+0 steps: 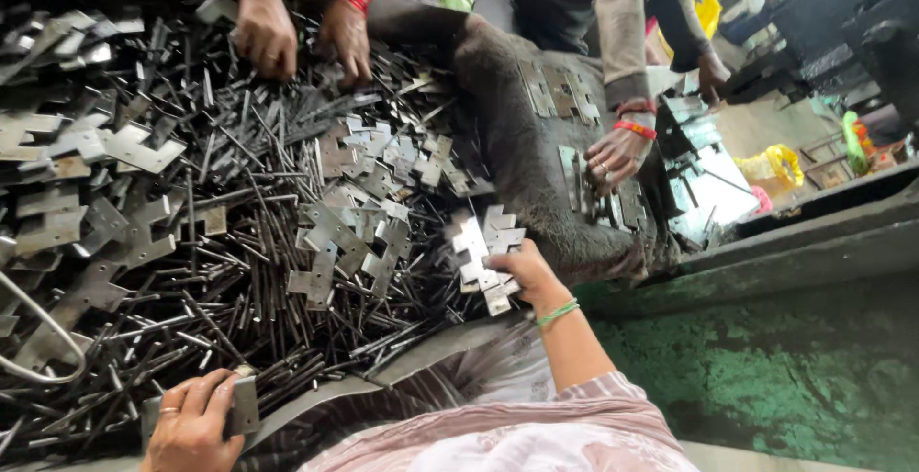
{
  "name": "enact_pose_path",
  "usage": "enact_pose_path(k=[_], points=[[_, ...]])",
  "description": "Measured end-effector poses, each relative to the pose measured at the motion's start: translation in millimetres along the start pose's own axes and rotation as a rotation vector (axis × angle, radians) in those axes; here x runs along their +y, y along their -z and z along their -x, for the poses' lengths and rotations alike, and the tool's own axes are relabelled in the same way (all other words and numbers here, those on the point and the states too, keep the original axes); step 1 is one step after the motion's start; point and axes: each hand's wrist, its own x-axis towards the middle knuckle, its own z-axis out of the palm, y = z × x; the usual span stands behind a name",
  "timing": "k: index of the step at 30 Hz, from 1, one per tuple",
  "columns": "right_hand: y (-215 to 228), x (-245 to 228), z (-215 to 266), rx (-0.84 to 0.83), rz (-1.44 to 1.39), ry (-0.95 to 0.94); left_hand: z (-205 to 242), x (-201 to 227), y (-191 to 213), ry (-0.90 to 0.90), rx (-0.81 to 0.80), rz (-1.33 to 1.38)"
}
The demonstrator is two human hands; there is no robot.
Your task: The person sorts small metal brackets and pins from a large bin, picking them up by hand and moving them to a separate area. The hands repeatedly reach into the pile, separate items, and place them aside.
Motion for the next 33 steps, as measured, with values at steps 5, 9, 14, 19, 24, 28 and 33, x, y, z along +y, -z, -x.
enact_pose_path(k=[5,9,14,19,24,28,33], points=[[-53.1,-64.5,59.9,-0.189,-0.438,0.046,8.5,2.2,-6.9,0.108,0.015,-0.053],[-114.5,-83.0,48.2,-0.327,-0.402,0.165,11.4,-23.7,-21.3,0.012,-0.024,-0.080],[-151.8,-46.7,-14.9,-0.051,0.607,0.549,18.3,-52.7,-33.6,-0.103,-0.060,-0.119],[-57.1,2.0,-54.6,0.503,1.100,0.417,17.4,-47.7,-33.8,-0.047,-0.074,-0.053],[-0.9,38.1,-87.5,0.442,1.116,0.002,10.4,-25.8,-27.4,0.022,-0.015,-0.070],[8.0,67.5,-109.1,0.482,1.176,-0.004,7.2,-2.3,-19.2,0.131,-0.021,-0.114],[31.8,67.4,-123.8,0.380,1.251,0.233,-1.3,5.8,-5.7,0.116,-0.006,-0.093]])
